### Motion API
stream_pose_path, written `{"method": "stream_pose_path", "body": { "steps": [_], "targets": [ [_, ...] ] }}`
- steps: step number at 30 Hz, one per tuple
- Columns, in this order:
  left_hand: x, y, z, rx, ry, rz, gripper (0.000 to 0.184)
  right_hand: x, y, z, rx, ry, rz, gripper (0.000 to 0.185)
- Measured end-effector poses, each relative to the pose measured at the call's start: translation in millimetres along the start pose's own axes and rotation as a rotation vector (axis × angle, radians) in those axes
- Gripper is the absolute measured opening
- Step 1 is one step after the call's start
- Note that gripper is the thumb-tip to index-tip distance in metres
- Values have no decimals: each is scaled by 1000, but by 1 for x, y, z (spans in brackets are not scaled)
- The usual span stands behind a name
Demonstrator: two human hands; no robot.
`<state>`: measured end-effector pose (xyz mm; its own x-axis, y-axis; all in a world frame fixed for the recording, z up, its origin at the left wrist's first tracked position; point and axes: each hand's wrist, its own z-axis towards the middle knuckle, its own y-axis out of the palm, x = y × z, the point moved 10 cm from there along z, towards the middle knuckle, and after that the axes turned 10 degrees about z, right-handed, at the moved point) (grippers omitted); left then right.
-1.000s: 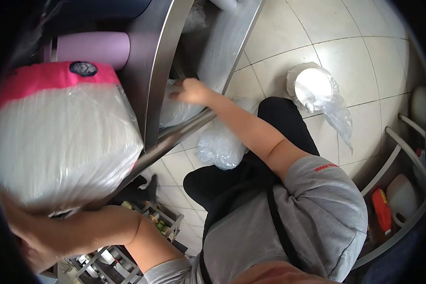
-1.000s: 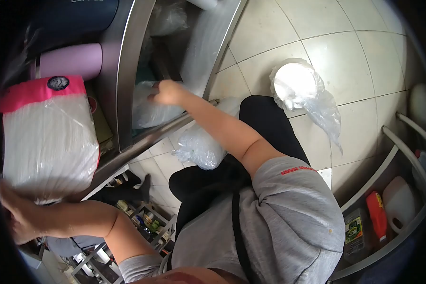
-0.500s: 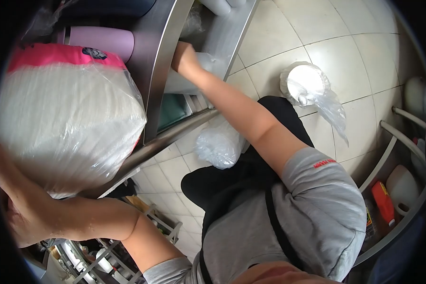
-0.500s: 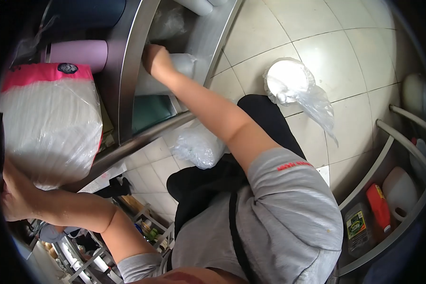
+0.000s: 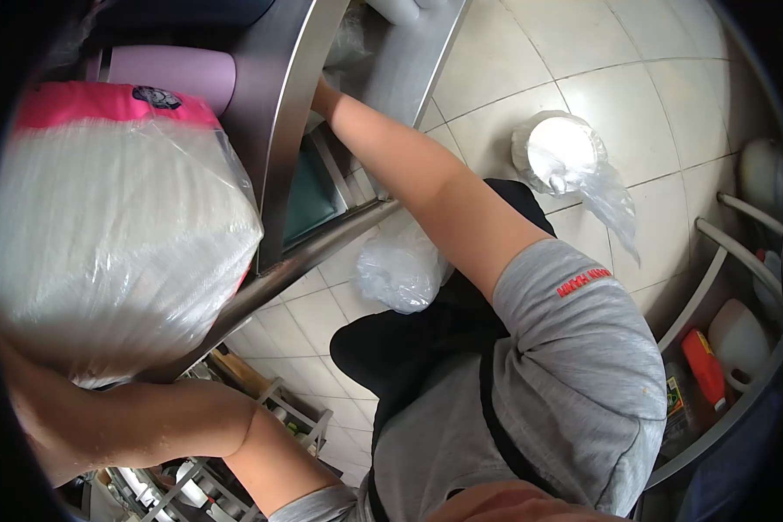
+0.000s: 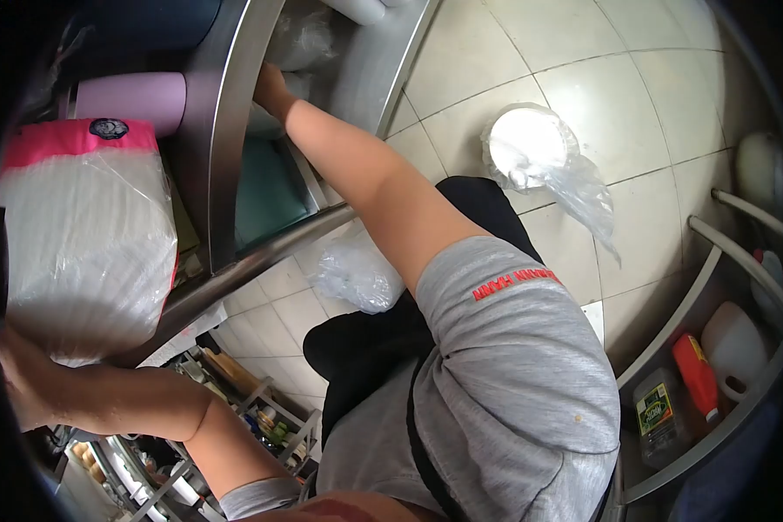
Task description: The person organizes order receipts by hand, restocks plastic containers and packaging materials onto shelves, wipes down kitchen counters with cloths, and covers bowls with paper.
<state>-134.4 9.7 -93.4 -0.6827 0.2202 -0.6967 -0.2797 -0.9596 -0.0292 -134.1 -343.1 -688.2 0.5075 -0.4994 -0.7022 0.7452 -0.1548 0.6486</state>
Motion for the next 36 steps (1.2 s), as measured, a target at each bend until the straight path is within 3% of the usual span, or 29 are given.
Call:
{"method": "stream_pose_path", "body": {
  "steps": [2, 3, 5, 7, 8, 10, 13, 14, 15, 16, 17, 19, 22, 25, 29, 32, 36],
  "targets": [
    [3, -3, -2, 16, 27, 30, 28, -112, 3, -25, -79, -205, -506, 36],
    [5, 3, -4, -70, 47, 185, 23, -157, 1, -42, -77, -201, -518, 36],
    [31, 6, -4, -158, 59, 342, 18, -206, -31, -77, 75, 146, -568, 41],
    [90, 10, 8, -253, -63, -14, 30, -258, -52, -113, -134, 14, -856, 42],
    [80, 15, 9, -257, -73, -13, 30, -298, -67, -137, -154, -44, -942, 43],
    [92, 10, 14, -113, 299, -109, 29, -363, -105, -170, -200, -18, -1270, 46],
    [133, 1, 9, -100, 297, -6, 28, -416, -202, -192, -125, 130, -1642, 54],
    [89, 8, 13, -76, 239, -196, 28, -413, -259, -203, -57, 358, -1546, 57],
    [88, 4, 11, -77, 228, -197, 28, -403, -307, -219, 17, 493, -1206, 57],
    [90, 5, 11, -123, 225, -67, 28, -393, -347, -236, 76, 556, -1107, 48],
    [90, 6, 10, -166, 224, 67, 27, -386, -361, -243, 74, 549, -1115, 48],
    [95, 2, 10, -180, 219, 90, 27, -390, -401, -256, 434, 519, -830, 38],
    [99, 2, 4, -213, 196, 67, 27, -413, -442, -247, 515, 359, -820, 35],
    [103, 2, 2, -240, 182, 53, 27, -405, -522, -248, 515, 424, -837, 30],
    [109, 6, -1, -282, 165, 24, 27, -423, -464, -219, 512, 419, -620, 23],
    [106, 11, -2, -306, 144, 18, 26, -433, -404, -192, 629, 419, -520, 22],
    [104, 16, -3, -331, 113, 5, 26, -413, -327, -132, 374, 246, -458, 25]
  ]
}}
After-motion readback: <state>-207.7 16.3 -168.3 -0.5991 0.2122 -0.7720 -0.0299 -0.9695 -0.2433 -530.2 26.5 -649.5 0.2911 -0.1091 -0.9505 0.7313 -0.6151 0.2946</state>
